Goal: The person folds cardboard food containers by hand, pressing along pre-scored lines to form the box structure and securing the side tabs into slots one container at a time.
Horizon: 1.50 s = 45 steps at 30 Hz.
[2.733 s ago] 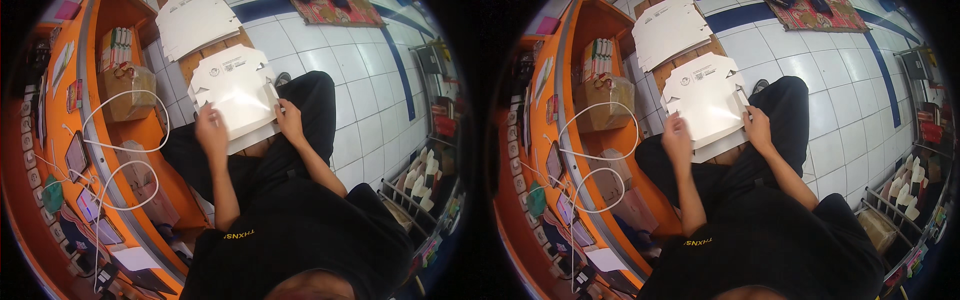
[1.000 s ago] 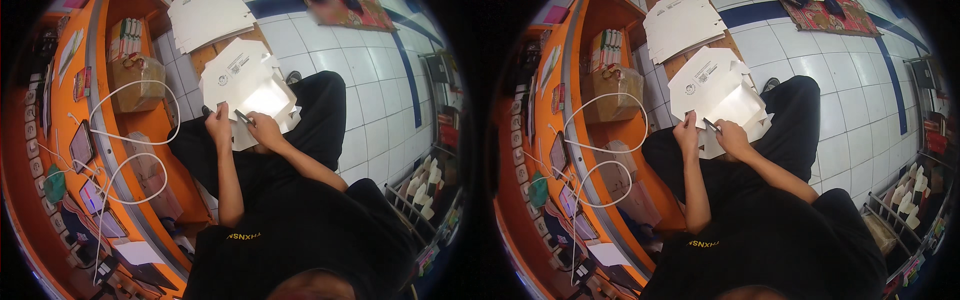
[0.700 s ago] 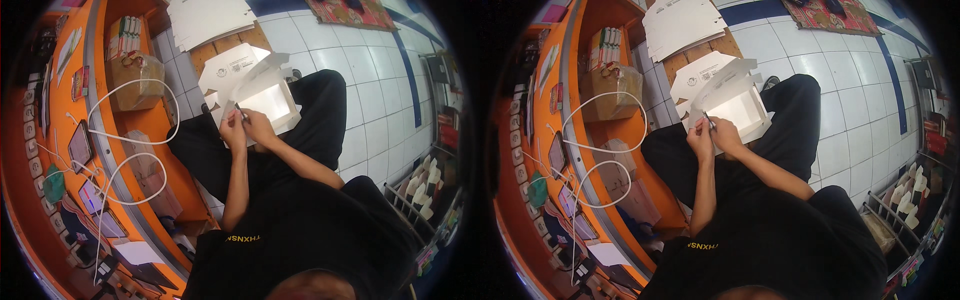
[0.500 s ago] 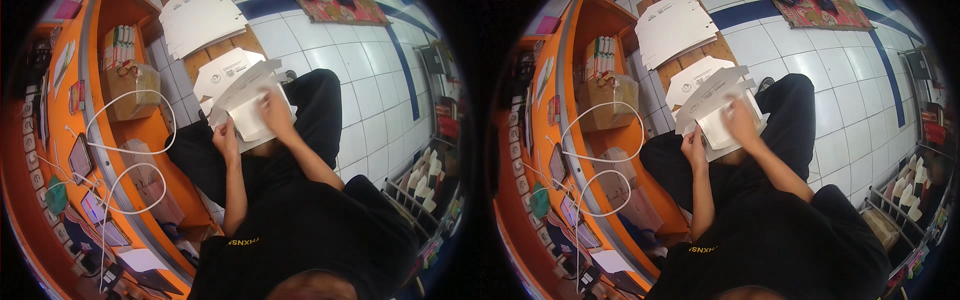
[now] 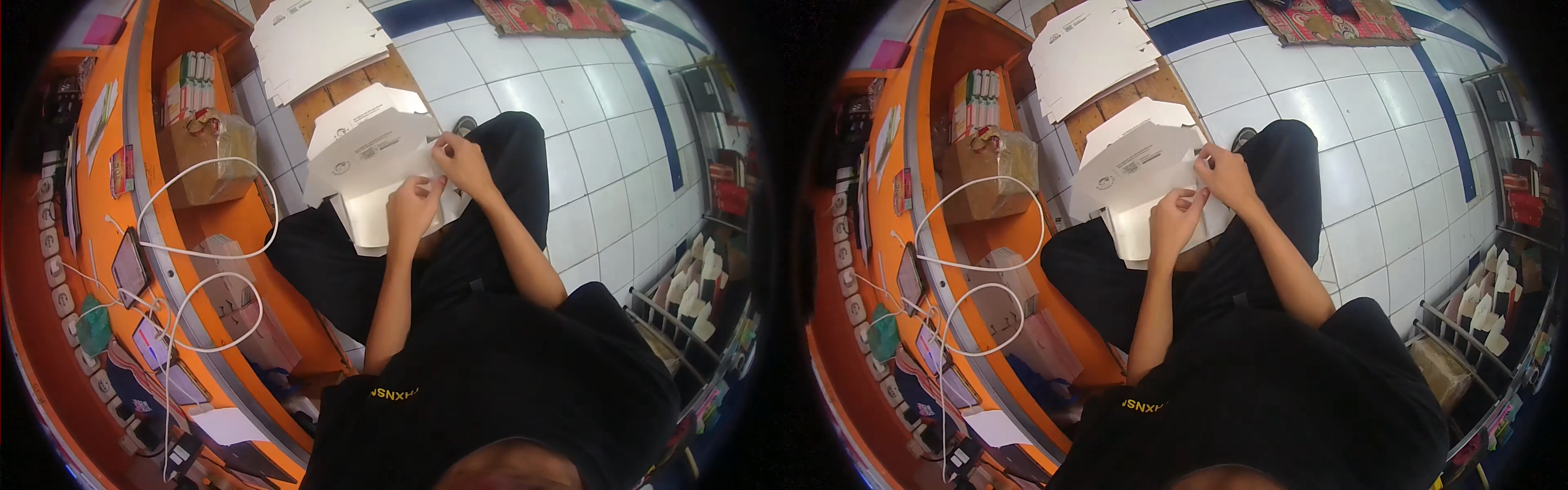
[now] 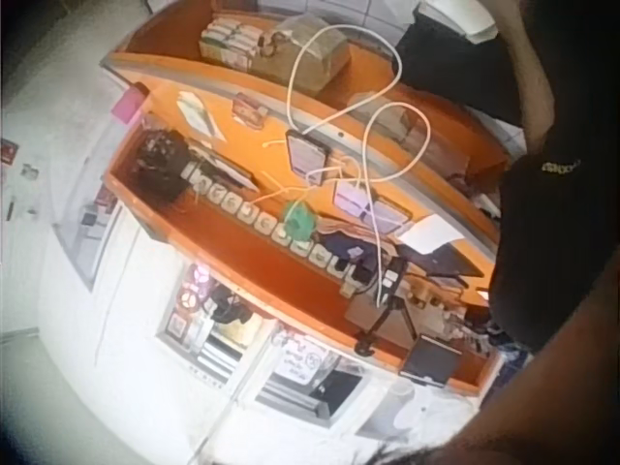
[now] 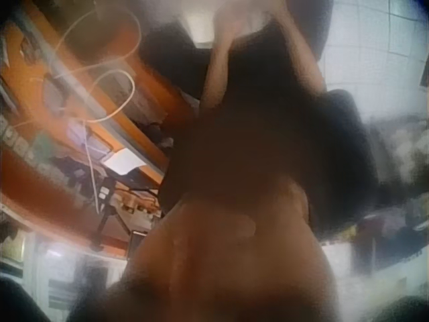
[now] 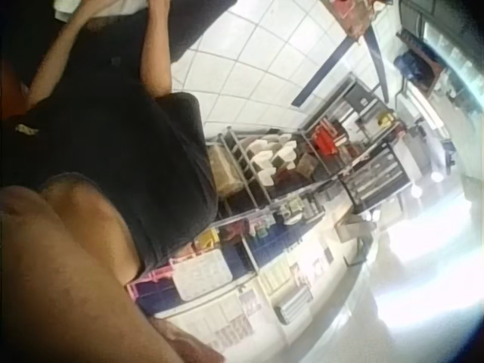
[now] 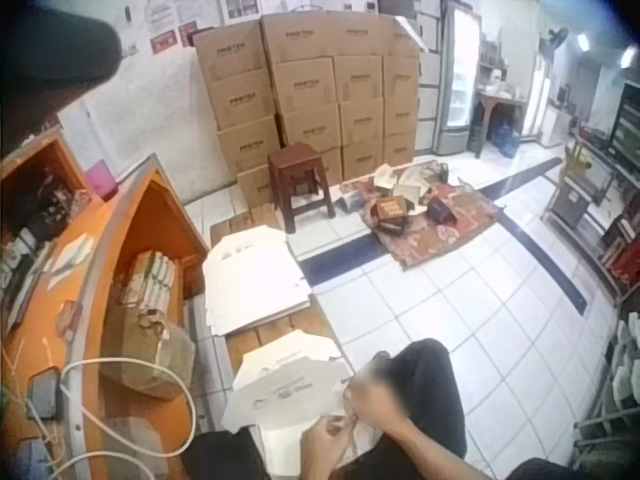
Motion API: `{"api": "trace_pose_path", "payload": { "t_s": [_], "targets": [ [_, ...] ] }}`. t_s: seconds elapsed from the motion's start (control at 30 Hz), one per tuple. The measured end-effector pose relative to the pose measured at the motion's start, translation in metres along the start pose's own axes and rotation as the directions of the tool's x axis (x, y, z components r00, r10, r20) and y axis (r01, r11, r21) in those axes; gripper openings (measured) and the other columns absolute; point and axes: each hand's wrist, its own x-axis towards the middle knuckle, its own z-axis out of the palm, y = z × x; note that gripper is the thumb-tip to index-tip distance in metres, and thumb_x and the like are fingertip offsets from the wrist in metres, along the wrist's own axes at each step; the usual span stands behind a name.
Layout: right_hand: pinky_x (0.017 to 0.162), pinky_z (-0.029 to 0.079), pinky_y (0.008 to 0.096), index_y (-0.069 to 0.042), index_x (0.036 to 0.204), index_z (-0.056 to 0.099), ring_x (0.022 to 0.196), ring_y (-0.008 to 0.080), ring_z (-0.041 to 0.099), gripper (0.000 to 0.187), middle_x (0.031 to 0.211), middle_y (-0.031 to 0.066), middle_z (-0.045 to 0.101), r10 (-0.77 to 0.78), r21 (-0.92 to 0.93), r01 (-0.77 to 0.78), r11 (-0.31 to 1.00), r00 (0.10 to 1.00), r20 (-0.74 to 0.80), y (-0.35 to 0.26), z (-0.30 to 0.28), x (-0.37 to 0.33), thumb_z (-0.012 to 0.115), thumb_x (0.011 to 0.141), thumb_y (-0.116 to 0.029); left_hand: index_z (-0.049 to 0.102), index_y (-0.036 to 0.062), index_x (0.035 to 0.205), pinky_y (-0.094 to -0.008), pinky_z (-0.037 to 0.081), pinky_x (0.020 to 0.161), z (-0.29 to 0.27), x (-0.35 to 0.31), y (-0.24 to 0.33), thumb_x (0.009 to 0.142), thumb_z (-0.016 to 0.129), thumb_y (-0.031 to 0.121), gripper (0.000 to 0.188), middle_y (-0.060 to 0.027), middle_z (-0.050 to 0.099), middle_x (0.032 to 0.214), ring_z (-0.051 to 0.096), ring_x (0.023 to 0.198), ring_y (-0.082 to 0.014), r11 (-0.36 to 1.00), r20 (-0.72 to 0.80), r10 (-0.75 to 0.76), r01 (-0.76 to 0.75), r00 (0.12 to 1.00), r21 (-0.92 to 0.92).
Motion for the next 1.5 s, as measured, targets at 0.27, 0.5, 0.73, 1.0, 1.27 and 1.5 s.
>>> {"api": "trace_pose_path", "payload": {
  "t_s": [0.27,0.5,0.73,1.0,1.27,1.5],
  "targets": [
    [0.078,0.058,0.0457,0.000,0.092,0.073,0.084,0.0395,0.075,0.024,0.085,0.0232,0.074,0.073,0.067,-0.080,0.995,0.992,0.103,0.006,0.013,-0.016,0.072,0.082,-0.023,0.075,-0.0062,0.098,-0.0319,0.060,0.063,0.025,0.019,-0.043,0.101,0.065,0.022,0.030,-0.0113,0.074,0.081,0.071,0.069,-0.0172,0.827,0.194,-0.232,0.298,0.953,-0.476],
    [0.073,0.054,0.0429,-0.001,0.107,0.068,0.074,0.0353,0.066,0.038,0.082,0.0233,0.067,-0.010,0.171,-0.023,0.985,0.982,0.190,0.025,0.030,-0.031,0.075,0.086,-0.032,0.073,-0.0067,0.110,-0.0307,0.063,0.069,0.023,0.018,-0.040,0.106,0.060,0.018,0.028,-0.0121,0.074,0.096,0.074,0.076,-0.0192,0.641,0.225,-0.229,0.321,0.947,-0.697],
    [0.100,0.049,0.0416,0.003,0.132,0.061,0.113,0.0326,0.065,0.049,0.117,0.0206,0.069,-0.149,0.004,0.153,0.988,0.955,0.257,0.087,-0.010,0.027,0.048,0.104,-0.035,0.072,-0.0073,0.112,-0.0288,0.057,0.078,-0.047,-0.013,0.032,0.107,0.059,0.019,0.030,-0.0140,0.075,0.099,0.072,0.085,-0.0166,0.890,-0.185,0.037,-0.117,0.982,-0.441],
    [0.105,0.049,0.0513,0.003,0.148,0.047,0.119,0.0433,0.063,0.066,0.142,0.0268,0.057,0.202,0.533,-0.002,0.846,0.926,-0.318,0.012,-0.110,0.077,0.054,0.104,-0.046,0.057,-0.0083,0.138,-0.0411,0.052,0.099,-0.097,-0.017,-0.061,0.105,0.058,0.027,0.049,-0.0242,0.067,0.125,0.066,0.115,-0.0354,0.986,-0.442,-0.168,0.150,0.881,-0.077],
    [0.107,0.047,0.0504,0.009,0.153,0.035,0.126,0.0474,0.053,0.081,0.142,0.0327,0.050,-0.010,-0.310,0.002,0.951,1.000,-0.025,0.038,0.035,-0.061,0.073,0.092,-0.027,0.032,-0.0151,0.152,-0.0489,0.041,0.114,-0.055,-0.044,-0.085,0.101,0.061,0.034,0.077,-0.0357,0.046,0.148,0.048,0.137,-0.0483,0.933,-0.208,-0.317,0.344,0.925,0.105],
    [0.107,0.046,0.0495,0.009,0.152,0.038,0.124,0.0466,0.053,0.076,0.138,0.0305,0.052,-0.051,-0.274,0.030,0.961,0.996,-0.069,0.037,0.028,-0.057,0.073,0.091,-0.022,0.027,-0.0176,0.153,-0.0496,0.036,0.117,-0.033,-0.048,-0.085,0.098,0.065,0.027,0.080,-0.0376,0.041,0.150,0.043,0.139,-0.0494,0.957,-0.346,-0.105,0.190,0.932,0.220]
  ]
}}
